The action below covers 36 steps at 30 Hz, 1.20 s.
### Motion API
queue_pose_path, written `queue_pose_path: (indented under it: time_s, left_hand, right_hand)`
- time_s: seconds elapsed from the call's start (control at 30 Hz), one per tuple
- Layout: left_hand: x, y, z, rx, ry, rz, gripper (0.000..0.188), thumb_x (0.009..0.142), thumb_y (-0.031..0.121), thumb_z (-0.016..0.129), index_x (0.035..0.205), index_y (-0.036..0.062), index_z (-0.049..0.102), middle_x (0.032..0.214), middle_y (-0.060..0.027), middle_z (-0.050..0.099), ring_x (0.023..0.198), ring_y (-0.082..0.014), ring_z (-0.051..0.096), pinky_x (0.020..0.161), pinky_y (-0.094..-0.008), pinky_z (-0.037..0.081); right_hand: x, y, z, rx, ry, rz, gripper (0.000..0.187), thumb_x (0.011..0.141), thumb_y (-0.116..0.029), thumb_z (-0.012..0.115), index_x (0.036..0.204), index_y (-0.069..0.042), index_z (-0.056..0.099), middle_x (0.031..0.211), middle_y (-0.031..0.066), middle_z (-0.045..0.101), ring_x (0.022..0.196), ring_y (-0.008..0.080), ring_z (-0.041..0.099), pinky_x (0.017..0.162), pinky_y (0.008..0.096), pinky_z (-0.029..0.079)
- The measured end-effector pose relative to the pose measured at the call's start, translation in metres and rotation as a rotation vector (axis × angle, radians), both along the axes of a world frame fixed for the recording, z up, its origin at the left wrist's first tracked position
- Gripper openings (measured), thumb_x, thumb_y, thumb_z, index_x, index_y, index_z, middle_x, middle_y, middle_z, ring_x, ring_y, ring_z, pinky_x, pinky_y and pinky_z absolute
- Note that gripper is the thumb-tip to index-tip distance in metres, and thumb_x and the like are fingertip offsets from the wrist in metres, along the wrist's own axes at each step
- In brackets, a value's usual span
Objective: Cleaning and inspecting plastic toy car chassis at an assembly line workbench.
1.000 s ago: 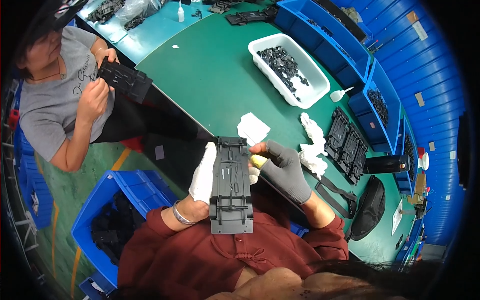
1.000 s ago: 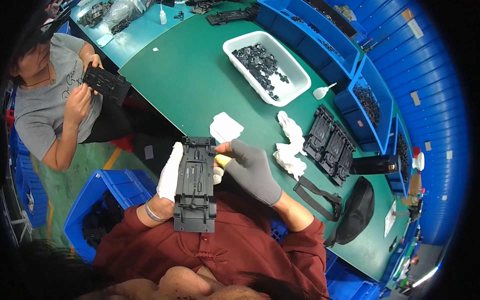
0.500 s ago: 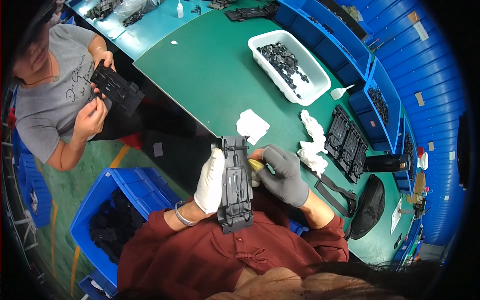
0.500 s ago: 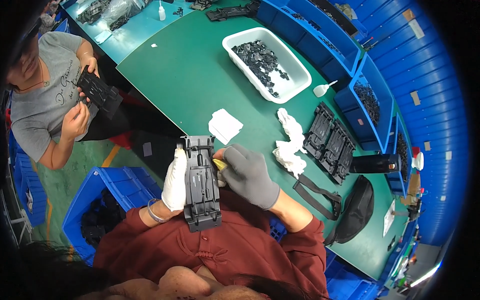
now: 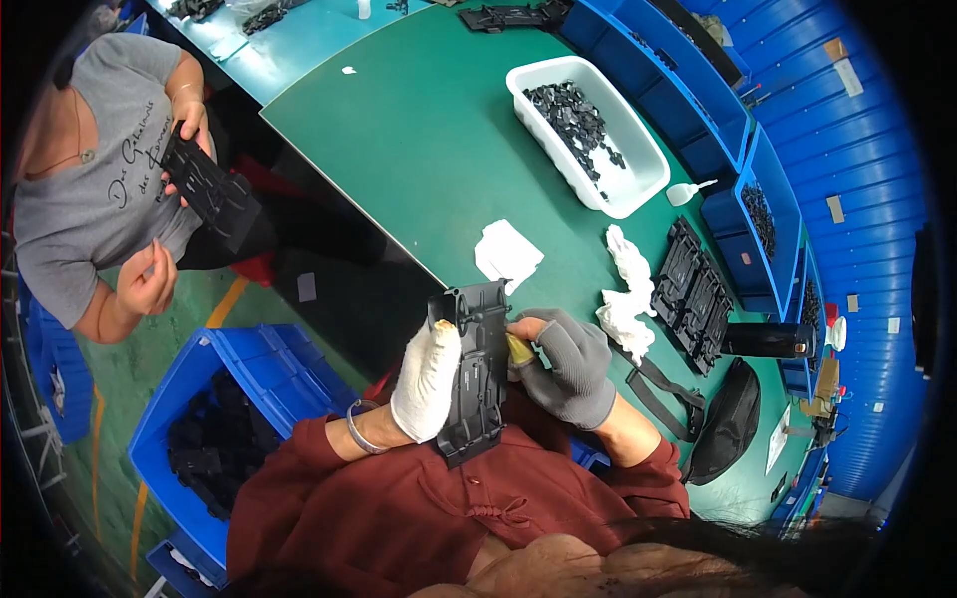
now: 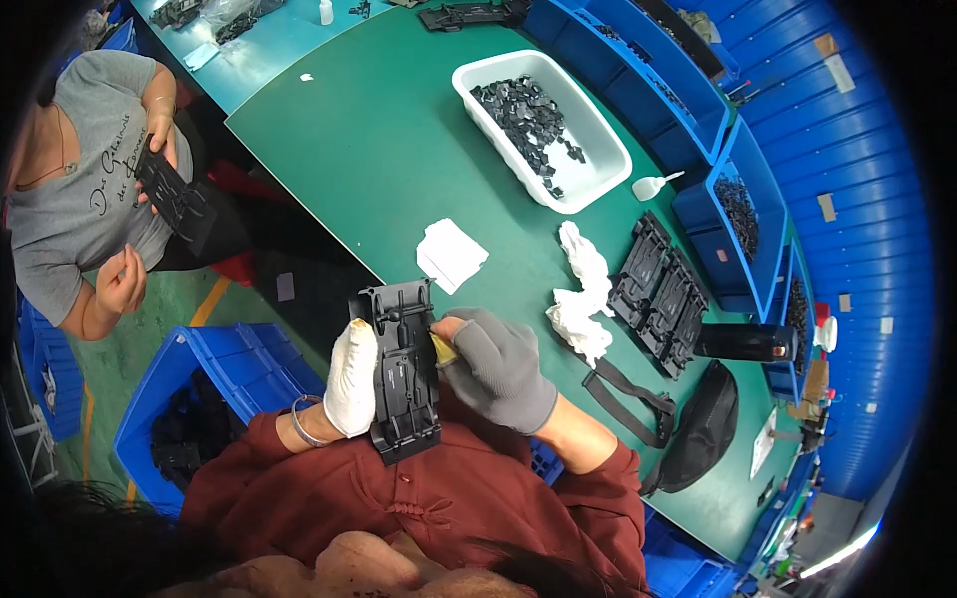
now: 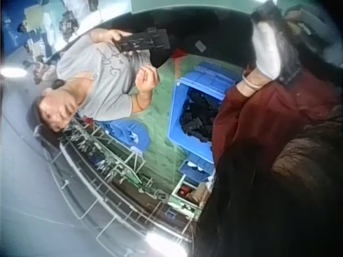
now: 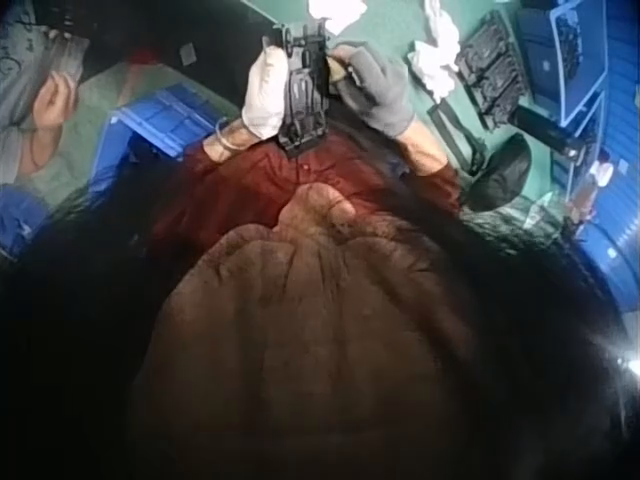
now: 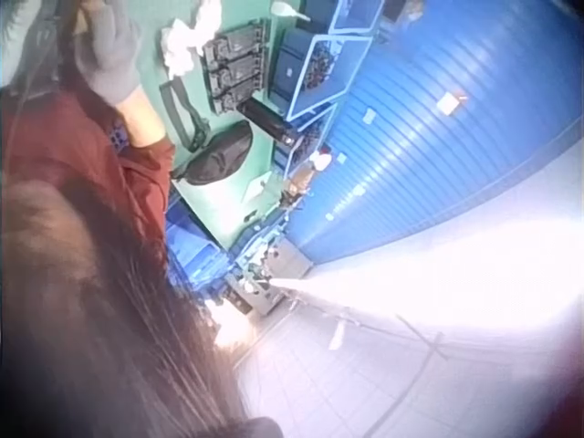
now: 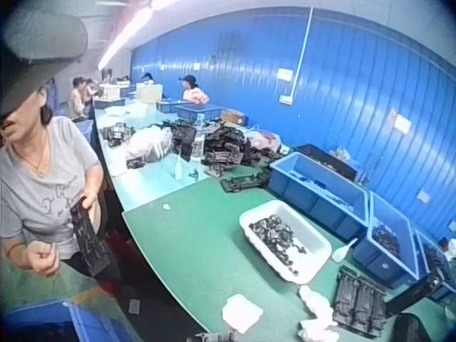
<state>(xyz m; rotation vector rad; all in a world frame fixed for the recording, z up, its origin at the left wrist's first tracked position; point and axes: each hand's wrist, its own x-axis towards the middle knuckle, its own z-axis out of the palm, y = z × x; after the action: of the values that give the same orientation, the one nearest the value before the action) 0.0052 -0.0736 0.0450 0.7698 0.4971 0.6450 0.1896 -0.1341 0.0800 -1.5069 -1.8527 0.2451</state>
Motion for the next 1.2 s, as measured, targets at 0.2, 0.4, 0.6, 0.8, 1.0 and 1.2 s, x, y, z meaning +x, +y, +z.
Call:
queue_pose_path:
  time_s: [0.2,0.4,0.6,0.8,1.0,1.2]
  left_hand:
    - [0.004,0.008,0.002,0.043,-0.019,-0.028,0.071,0.1,0.062,0.042,0.133,-0.0004,0.05,0.11,-0.0106,0.067,0.089,-0.017,0.07,0.076,-0.0312,0.06]
    - [0.01,0.014,0.011,0.163,-0.027,-0.046,0.074,0.099,0.064,0.043,0.133,-0.0007,0.051,0.109,-0.01,0.067,0.089,-0.0165,0.07,0.076,-0.0298,0.059]
    - [0.008,0.013,0.001,0.091,-0.084,-0.08,0.064,0.104,0.052,0.041,0.136,-0.0026,0.048,0.112,-0.0107,0.066,0.094,-0.0162,0.066,0.082,-0.0288,0.053]
    - [0.007,0.015,0.001,0.06,-0.05,-0.077,0.069,0.102,0.058,0.04,0.135,-0.0023,0.048,0.106,-0.0121,0.067,0.089,-0.0174,0.069,0.076,-0.029,0.056]
    - [0.006,0.017,0.001,0.011,-0.082,-0.108,0.066,0.104,0.055,0.038,0.134,-0.0026,0.048,0.103,-0.0152,0.068,0.086,-0.0208,0.071,0.073,-0.0305,0.058]
    - [0.007,0.019,-0.005,-0.087,-0.136,-0.126,0.064,0.105,0.053,0.037,0.134,-0.0032,0.047,0.102,-0.0175,0.069,0.086,-0.0233,0.072,0.074,-0.0329,0.06]
  right_hand:
    - [0.005,0.004,0.011,-0.01,-0.004,0.012,0.024,0.075,-0.005,0.076,0.097,-0.004,0.065,0.09,0.0105,0.068,0.071,0.0248,0.067,0.06,0.0316,0.05]
    - [0.011,0.005,0.012,-0.044,0.061,0.035,0.034,0.07,-0.001,0.075,0.102,-0.003,0.062,0.094,0.0122,0.064,0.073,0.0301,0.065,0.06,0.0357,0.049]
    - [0.011,0.007,0.011,-0.07,0.071,0.044,0.033,0.072,0.001,0.073,0.103,-0.002,0.062,0.093,0.013,0.064,0.073,0.0313,0.064,0.06,0.0359,0.05]
    - [0.012,0.006,0.002,-0.06,0.147,0.038,0.039,0.067,0.007,0.068,0.105,-0.001,0.063,0.092,0.0132,0.064,0.074,0.0304,0.066,0.062,0.0354,0.051]
    - [0.01,0.007,-0.003,-0.024,0.14,0.019,0.044,0.063,0.01,0.065,0.106,-0.002,0.064,0.09,0.0126,0.064,0.072,0.0304,0.065,0.061,0.0347,0.05]
    - [0.008,0.01,-0.007,0.019,0.09,0.005,0.044,0.062,0.009,0.067,0.104,-0.003,0.064,0.087,0.0115,0.063,0.07,0.0309,0.064,0.059,0.036,0.049]
